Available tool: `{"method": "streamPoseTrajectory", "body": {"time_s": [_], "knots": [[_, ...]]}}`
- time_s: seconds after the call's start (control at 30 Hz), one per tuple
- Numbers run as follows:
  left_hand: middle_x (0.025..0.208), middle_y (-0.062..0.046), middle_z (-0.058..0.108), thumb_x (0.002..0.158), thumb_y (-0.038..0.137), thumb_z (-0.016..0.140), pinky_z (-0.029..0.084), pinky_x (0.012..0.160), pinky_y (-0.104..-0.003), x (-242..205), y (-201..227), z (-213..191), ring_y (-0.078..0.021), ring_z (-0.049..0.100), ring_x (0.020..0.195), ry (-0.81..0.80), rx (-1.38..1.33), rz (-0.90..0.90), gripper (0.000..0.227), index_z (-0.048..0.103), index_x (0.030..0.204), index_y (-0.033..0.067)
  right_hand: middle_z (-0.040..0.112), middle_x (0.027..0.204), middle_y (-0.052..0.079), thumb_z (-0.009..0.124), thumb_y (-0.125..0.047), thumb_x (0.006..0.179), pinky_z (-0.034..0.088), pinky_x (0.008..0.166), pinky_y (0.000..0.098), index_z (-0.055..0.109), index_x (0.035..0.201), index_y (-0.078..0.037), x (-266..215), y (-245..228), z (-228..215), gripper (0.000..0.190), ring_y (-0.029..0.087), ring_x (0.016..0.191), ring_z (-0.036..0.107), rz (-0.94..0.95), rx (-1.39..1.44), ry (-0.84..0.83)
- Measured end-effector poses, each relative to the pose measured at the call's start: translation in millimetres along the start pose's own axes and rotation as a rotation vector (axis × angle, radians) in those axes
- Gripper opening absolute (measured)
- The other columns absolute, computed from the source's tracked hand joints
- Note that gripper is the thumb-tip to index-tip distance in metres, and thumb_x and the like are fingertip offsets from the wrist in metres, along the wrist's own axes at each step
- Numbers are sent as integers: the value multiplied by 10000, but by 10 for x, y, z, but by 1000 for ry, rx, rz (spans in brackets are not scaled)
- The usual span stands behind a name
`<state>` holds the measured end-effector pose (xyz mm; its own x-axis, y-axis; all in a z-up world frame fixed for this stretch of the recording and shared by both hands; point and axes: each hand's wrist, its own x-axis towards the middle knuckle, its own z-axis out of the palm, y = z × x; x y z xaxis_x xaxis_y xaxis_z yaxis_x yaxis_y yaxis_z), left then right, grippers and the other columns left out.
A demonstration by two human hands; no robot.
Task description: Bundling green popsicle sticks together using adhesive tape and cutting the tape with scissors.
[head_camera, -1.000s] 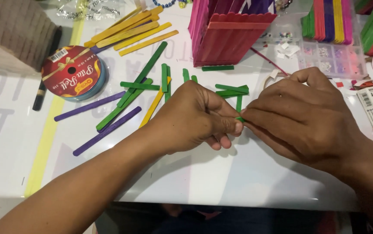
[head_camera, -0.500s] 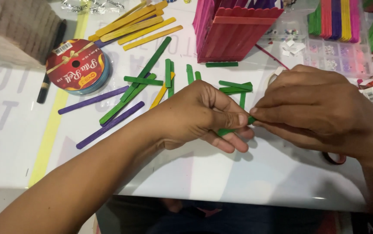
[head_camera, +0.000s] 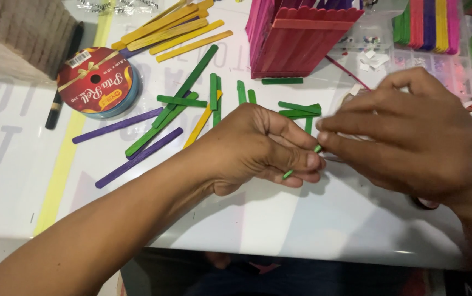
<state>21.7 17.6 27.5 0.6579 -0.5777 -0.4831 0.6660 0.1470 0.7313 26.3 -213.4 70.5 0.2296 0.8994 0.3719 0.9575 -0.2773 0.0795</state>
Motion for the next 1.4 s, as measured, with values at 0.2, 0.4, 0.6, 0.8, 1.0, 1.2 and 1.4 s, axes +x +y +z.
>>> {"method": "streamPoseTrajectory", "body": {"time_s": [0.2, 0.4, 0.6, 0.8, 1.0, 1.2, 1.4], "knots": [[905, -281, 775, 699, 13, 808, 671, 777, -435, 95, -123, 42, -339, 776, 804, 110, -128, 139, 332, 716, 1003, -85, 753, 1222, 167, 845, -129, 922, 445, 1006, 580, 771, 1032, -46, -15, -28, 140, 156, 431, 1214, 708, 210, -9, 114], [897, -249, 774, 723, 30, 831, 631, 725, -354, 151, -305, 80, -297, 770, 817, 48, -298, 341, 347, 709, 1027, -83, 657, 1391, 211, 850, -584, 845, 311, 1107, 635, 679, 1254, -20, 29, -188, 226, 717, 527, 1383, 605, 314, -47, 134], [932, -204, 788, 809, -27, 789, 648, 800, -354, 119, -329, 74, -284, 781, 878, 3, -204, 425, 221, 745, 1025, -29, 734, 1230, 170, 895, -337, 937, 322, 1049, 678, 739, 1095, -1, 111, -198, 286, 403, 514, 1213, 715, 182, -124, 249], [912, -131, 760, 818, -117, 717, 646, 830, -320, 144, -385, 66, -248, 773, 881, -40, -160, 476, 184, 711, 974, -19, 752, 1225, 98, 810, -266, 984, 329, 973, 653, 766, 1079, -74, 87, -148, 273, 218, 483, 1229, 687, 92, -169, 227], [858, -218, 783, 740, -38, 824, 647, 759, -351, 244, -359, 13, -254, 767, 775, 53, -154, 361, 259, 754, 990, -48, 647, 1439, 145, 875, -519, 925, 230, 1114, 636, 712, 1307, -107, 4, -153, 139, 584, 545, 1418, 569, 241, -58, 70], [865, -288, 780, 680, -61, 817, 692, 772, -410, 85, -125, 100, -350, 779, 756, 30, 11, 130, 322, 751, 990, -118, 757, 1073, 57, 835, -158, 900, 96, 1211, 731, 770, 1036, -60, -109, -24, -83, 180, 444, 1188, 720, 211, 90, 34], [810, -272, 788, 702, -43, 820, 699, 782, -381, 5, -87, 142, -304, 781, 725, 23, 123, 112, 277, 775, 967, -111, 743, 916, -19, 739, -137, 944, 140, 1156, 680, 720, 884, -124, -47, -80, -84, 64, 309, 1015, 717, 190, 144, 38]]}}
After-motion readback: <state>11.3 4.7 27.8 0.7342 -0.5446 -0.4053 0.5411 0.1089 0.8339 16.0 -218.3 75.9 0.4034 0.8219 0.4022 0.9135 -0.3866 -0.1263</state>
